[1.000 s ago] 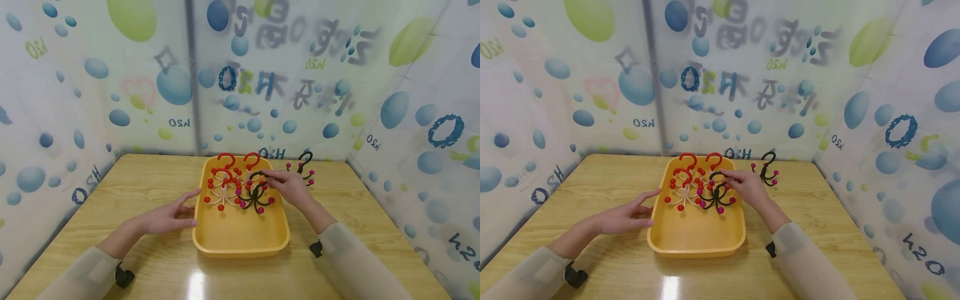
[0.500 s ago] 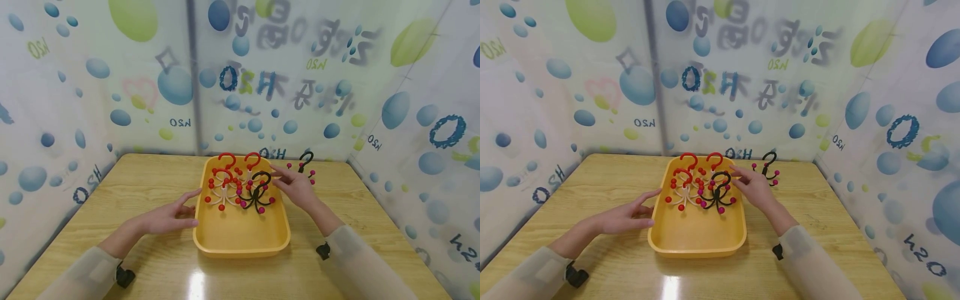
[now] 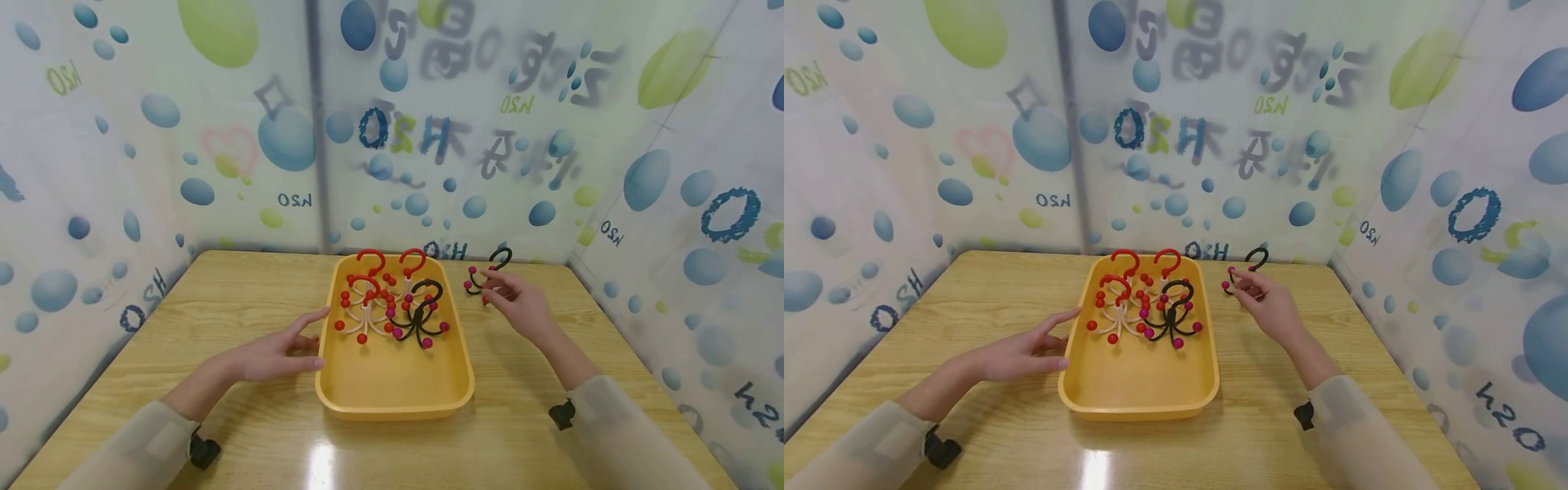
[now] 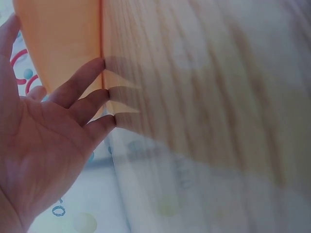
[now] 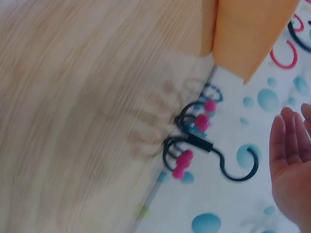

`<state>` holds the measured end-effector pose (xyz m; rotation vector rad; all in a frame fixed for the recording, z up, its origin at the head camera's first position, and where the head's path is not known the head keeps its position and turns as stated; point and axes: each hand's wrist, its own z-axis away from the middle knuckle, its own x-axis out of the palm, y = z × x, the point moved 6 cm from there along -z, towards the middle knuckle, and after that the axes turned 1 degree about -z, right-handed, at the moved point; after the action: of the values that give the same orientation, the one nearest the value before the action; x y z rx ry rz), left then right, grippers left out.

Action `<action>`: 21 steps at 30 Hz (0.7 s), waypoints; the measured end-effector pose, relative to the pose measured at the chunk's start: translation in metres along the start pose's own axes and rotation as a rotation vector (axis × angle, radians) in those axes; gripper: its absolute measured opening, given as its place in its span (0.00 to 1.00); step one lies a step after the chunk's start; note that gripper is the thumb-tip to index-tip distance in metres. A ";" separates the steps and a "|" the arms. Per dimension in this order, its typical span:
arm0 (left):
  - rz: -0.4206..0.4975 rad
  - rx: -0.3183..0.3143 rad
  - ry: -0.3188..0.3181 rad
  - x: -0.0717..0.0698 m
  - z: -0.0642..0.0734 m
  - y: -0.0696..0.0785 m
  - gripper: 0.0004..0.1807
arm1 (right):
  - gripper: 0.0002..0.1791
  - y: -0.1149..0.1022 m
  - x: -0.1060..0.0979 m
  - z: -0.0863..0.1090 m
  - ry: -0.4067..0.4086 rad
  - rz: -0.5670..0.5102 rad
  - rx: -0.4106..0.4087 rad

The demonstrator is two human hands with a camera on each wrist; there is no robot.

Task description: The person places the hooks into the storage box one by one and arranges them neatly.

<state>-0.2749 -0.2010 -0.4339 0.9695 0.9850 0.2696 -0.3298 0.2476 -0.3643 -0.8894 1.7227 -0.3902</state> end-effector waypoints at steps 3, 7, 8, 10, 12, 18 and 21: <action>0.000 0.000 0.000 0.000 0.000 0.000 0.53 | 0.22 0.011 -0.011 0.002 0.011 0.031 0.028; 0.000 0.003 0.000 0.001 0.000 -0.001 0.53 | 0.23 0.027 -0.024 0.002 0.013 0.071 0.069; -0.002 0.005 0.001 0.000 0.000 -0.001 0.53 | 0.23 0.030 -0.027 0.002 0.012 0.074 0.078; -0.005 0.006 0.001 0.000 0.000 -0.001 0.53 | 0.25 0.037 -0.032 0.001 0.011 0.084 0.101; -0.008 0.008 0.000 0.000 -0.001 -0.001 0.53 | 0.26 0.043 -0.038 -0.001 0.014 0.088 0.125; -0.014 0.006 -0.001 -0.001 -0.001 -0.001 0.54 | 0.27 0.058 -0.048 -0.014 0.029 0.057 0.166; -0.016 0.007 -0.002 -0.001 -0.001 -0.001 0.54 | 0.29 0.063 -0.050 -0.022 0.028 0.040 0.180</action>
<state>-0.2765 -0.2021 -0.4339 0.9678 0.9914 0.2521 -0.3677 0.3220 -0.3640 -0.7218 1.6988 -0.5243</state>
